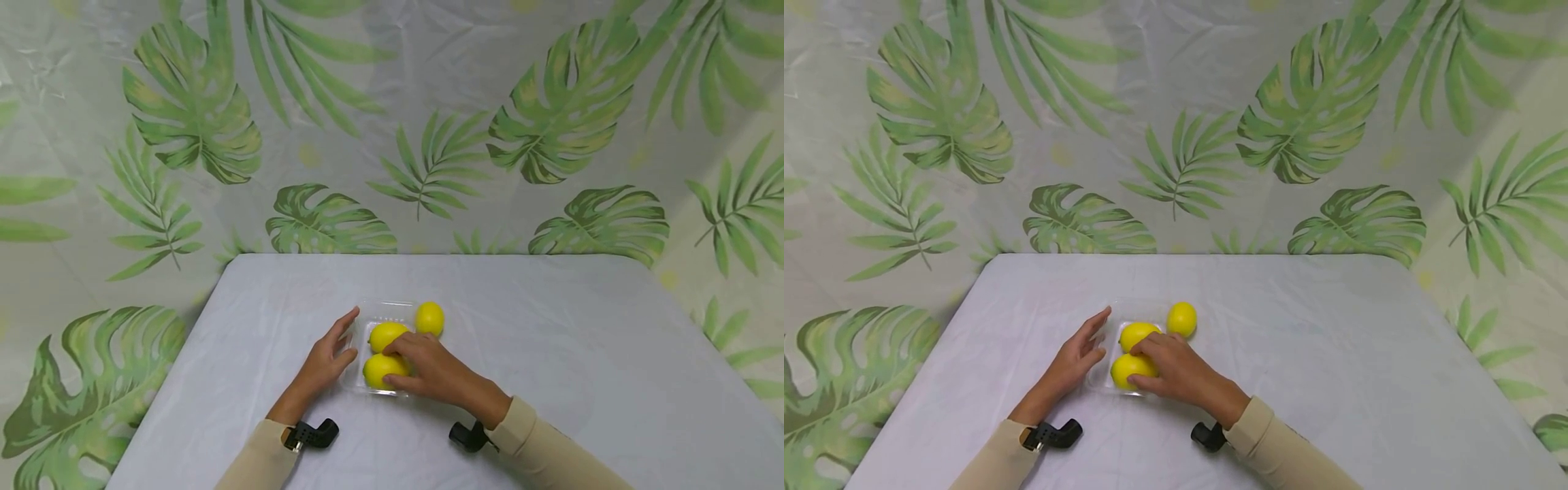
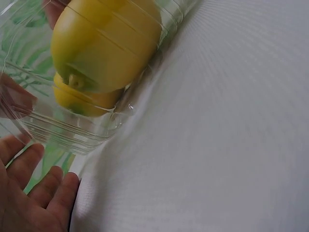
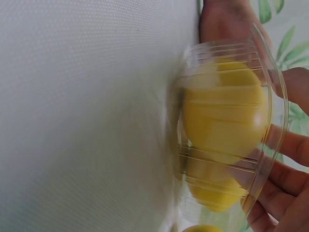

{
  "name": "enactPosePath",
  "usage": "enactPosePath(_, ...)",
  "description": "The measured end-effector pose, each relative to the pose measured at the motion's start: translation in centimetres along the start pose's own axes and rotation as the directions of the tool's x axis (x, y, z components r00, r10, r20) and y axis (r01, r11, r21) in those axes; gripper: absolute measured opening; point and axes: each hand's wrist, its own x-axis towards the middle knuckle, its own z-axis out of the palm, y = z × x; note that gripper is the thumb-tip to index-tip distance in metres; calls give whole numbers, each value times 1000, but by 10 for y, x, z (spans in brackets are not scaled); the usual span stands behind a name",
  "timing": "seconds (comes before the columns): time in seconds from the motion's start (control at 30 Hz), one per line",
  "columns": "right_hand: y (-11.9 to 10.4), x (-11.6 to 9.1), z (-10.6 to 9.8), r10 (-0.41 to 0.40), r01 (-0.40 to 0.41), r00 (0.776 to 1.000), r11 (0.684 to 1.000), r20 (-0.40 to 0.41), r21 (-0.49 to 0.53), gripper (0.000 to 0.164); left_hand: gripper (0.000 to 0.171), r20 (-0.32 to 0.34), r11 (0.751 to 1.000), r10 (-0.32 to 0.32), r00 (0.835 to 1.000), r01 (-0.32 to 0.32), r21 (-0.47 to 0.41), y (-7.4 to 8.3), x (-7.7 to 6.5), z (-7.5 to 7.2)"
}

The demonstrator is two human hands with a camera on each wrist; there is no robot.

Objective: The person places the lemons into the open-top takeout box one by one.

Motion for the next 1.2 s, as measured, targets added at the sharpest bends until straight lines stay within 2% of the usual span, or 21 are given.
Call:
enactPosePath(0.3,2,-2,-3,-69,71,996,996,-54,54,36,67,-15,1000,0,1000,0,3,3,-1,1)
enactPosePath(0.57,5,-4,-9,-103,111,991,990,-85,92,34,63,18,1000,-5,1000,5,-14,39,-5,-6)
enactPosePath(0.7,9,-5,-12,-93,102,992,990,-90,102,33,63,24,1000,-6,1000,7,-11,42,-5,-5)
enactPosePath(0.83,14,-6,-17,-80,90,992,991,-101,97,33,63,8,1000,15,1000,-14,-22,34,-4,-4)
enactPosePath(1.03,25,-8,-24,-79,93,985,992,-152,87,31,65,-8,1000,8,1000,-8,-5,8,-1,0)
enactPosePath(1.2,32,-7,-31,-60,75,981,994,-183,79,30,67,4,1000,4,1000,-4,14,1,2,-1)
